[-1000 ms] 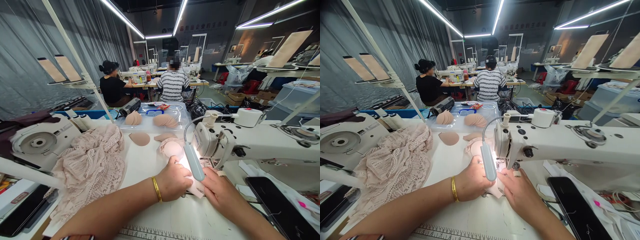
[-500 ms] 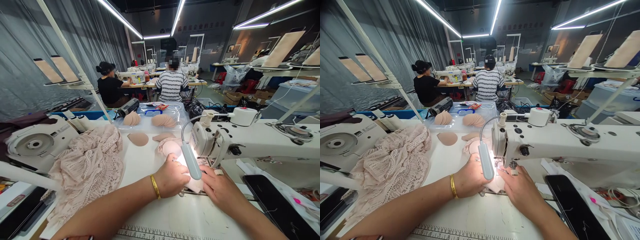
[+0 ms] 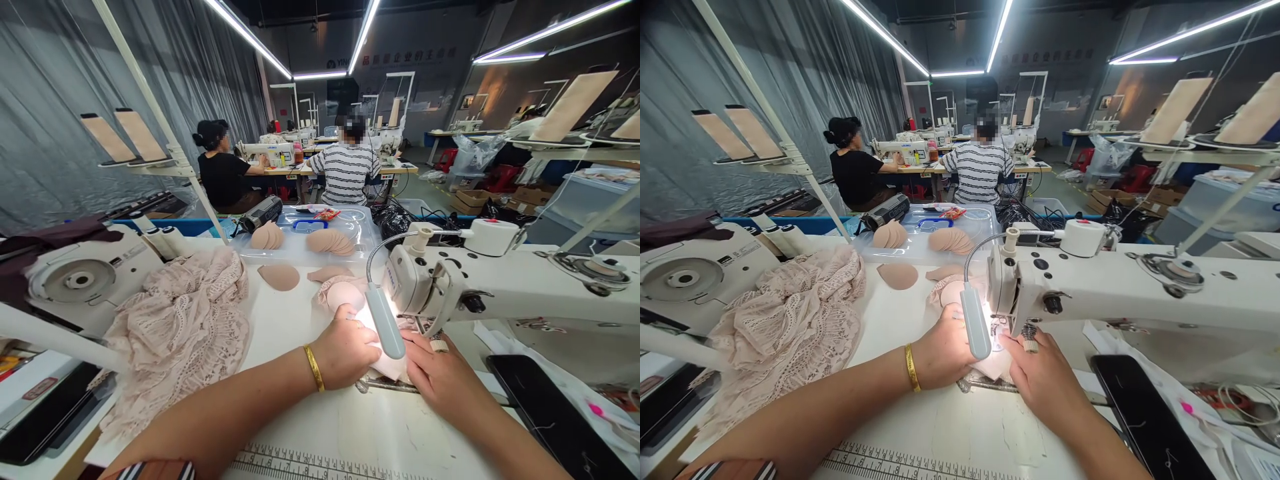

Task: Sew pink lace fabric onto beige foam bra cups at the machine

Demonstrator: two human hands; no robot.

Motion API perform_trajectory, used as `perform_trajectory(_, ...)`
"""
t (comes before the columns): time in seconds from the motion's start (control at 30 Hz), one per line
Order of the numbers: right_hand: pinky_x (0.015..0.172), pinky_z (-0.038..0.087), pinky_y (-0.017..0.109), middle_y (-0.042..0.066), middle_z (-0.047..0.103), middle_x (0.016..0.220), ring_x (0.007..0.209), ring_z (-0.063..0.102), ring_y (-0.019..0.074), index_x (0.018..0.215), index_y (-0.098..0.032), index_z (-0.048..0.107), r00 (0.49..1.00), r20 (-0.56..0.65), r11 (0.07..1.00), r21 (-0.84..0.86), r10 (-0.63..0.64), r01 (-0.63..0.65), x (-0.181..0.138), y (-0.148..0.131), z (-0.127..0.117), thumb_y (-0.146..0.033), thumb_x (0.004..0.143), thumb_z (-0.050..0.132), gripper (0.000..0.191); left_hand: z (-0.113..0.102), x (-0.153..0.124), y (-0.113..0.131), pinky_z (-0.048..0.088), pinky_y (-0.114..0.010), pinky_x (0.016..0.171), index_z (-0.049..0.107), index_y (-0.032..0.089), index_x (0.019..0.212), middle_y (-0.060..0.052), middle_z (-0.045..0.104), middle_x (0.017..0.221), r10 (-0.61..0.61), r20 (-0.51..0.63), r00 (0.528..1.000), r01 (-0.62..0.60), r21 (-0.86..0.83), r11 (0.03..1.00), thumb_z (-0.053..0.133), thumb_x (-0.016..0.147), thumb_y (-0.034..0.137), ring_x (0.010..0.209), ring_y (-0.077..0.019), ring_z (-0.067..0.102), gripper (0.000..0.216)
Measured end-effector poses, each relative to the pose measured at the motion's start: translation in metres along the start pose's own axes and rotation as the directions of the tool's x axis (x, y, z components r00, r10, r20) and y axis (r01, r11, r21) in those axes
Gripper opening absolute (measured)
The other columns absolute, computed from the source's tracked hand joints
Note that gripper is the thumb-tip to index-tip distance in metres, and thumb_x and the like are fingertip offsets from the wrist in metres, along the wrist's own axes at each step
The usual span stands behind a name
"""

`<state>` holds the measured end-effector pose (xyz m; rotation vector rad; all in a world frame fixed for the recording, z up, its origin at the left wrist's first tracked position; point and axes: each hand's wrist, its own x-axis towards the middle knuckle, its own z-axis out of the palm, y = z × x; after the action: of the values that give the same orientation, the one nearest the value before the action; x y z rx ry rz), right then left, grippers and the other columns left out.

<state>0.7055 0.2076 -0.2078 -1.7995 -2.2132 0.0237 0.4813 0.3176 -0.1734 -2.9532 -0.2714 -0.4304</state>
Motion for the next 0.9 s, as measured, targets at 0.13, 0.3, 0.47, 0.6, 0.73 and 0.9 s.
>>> perform_trajectory(0.13, 0.098, 0.048, 0.053, 0.006, 0.07, 0.119, 0.104, 0.068, 0.0274, 0.128, -0.027, 0.056, 0.998, -0.054, 0.997, 0.07, -0.009, 0.012, -0.0018, 0.0039, -0.0008, -0.022, 0.103, 0.034, 0.034, 0.0013, -0.0009, -0.0005, 0.03, -0.047, 0.093, 0.07, 0.021, 0.093, -0.006, 0.069, 0.092, 0.0, 0.017, 1.0, 0.0, 0.01, 1.0, 0.061, 0.083, 0.014, 0.09, -0.022, 0.058, 0.016)
perform_trajectory(0.3, 0.093, 0.052, 0.047, 0.007, 0.071, 0.115, 0.104, 0.066, 0.0285, 0.121, -0.026, 0.056, 0.978, -0.206, 0.994, 0.103, -0.024, 0.046, -0.0004, 0.0044, -0.0042, -0.025, 0.102, 0.042, 0.024, 0.0017, -0.0015, -0.0005, 0.028, -0.047, 0.094, 0.071, 0.021, 0.092, -0.006, 0.07, 0.095, -0.008, 0.01, 1.0, 0.008, 0.029, 1.0, 0.061, 0.082, 0.014, 0.093, -0.0227, 0.059, 0.016)
perform_trajectory(0.47, 0.087, 0.054, 0.051, 0.012, 0.067, 0.101, 0.105, 0.061, 0.0334, 0.114, -0.023, 0.054, 0.965, -0.261, 0.99, 0.135, -0.012, 0.049, 0.0006, 0.0026, -0.0026, -0.025, 0.101, 0.047, 0.016, 0.0024, -0.0004, 0.0005, 0.027, -0.048, 0.093, 0.07, 0.02, 0.086, -0.007, 0.07, 0.094, -0.011, -0.006, 1.0, 0.011, 0.043, 0.999, 0.061, 0.081, 0.014, 0.092, -0.0229, 0.059, 0.012)
perform_trajectory(0.6, 0.082, 0.056, 0.052, 0.011, 0.065, 0.093, 0.1, 0.062, 0.0339, 0.112, -0.023, 0.057, 0.967, -0.255, 0.989, 0.139, -0.012, 0.049, 0.001, 0.0033, -0.0017, -0.024, 0.101, 0.043, 0.018, 0.0012, 0.0, 0.0021, 0.027, -0.048, 0.093, 0.067, 0.019, 0.084, -0.004, 0.067, 0.084, -0.008, 0.001, 1.0, 0.008, 0.035, 0.999, 0.06, 0.081, 0.012, 0.08, -0.0189, 0.056, 0.011)
perform_trajectory(0.73, 0.084, 0.055, 0.052, 0.01, 0.066, 0.093, 0.101, 0.061, 0.0339, 0.107, -0.025, 0.058, 0.976, -0.217, 0.987, 0.158, 0.024, 0.011, 0.0017, 0.0003, -0.0063, -0.026, 0.101, 0.043, 0.016, -0.0006, -0.0004, 0.0033, 0.027, -0.046, 0.09, 0.063, 0.017, 0.08, -0.001, 0.062, 0.077, 0.016, 0.01, 1.0, -0.017, 0.012, 1.0, 0.06, 0.075, 0.007, 0.071, -0.0157, 0.051, 0.011)
perform_trajectory(0.9, 0.087, 0.054, 0.051, 0.011, 0.067, 0.111, 0.108, 0.06, 0.0327, 0.115, -0.025, 0.056, 0.965, -0.259, 0.98, 0.198, 0.031, 0.021, 0.0002, -0.0016, -0.0061, -0.027, 0.102, 0.046, 0.017, 0.0003, -0.0004, 0.003, 0.027, -0.046, 0.088, 0.06, 0.017, 0.079, 0.0, 0.061, 0.076, 0.013, -0.007, 1.0, -0.013, -0.012, 1.0, 0.058, 0.073, 0.007, 0.071, -0.0167, 0.05, 0.012)
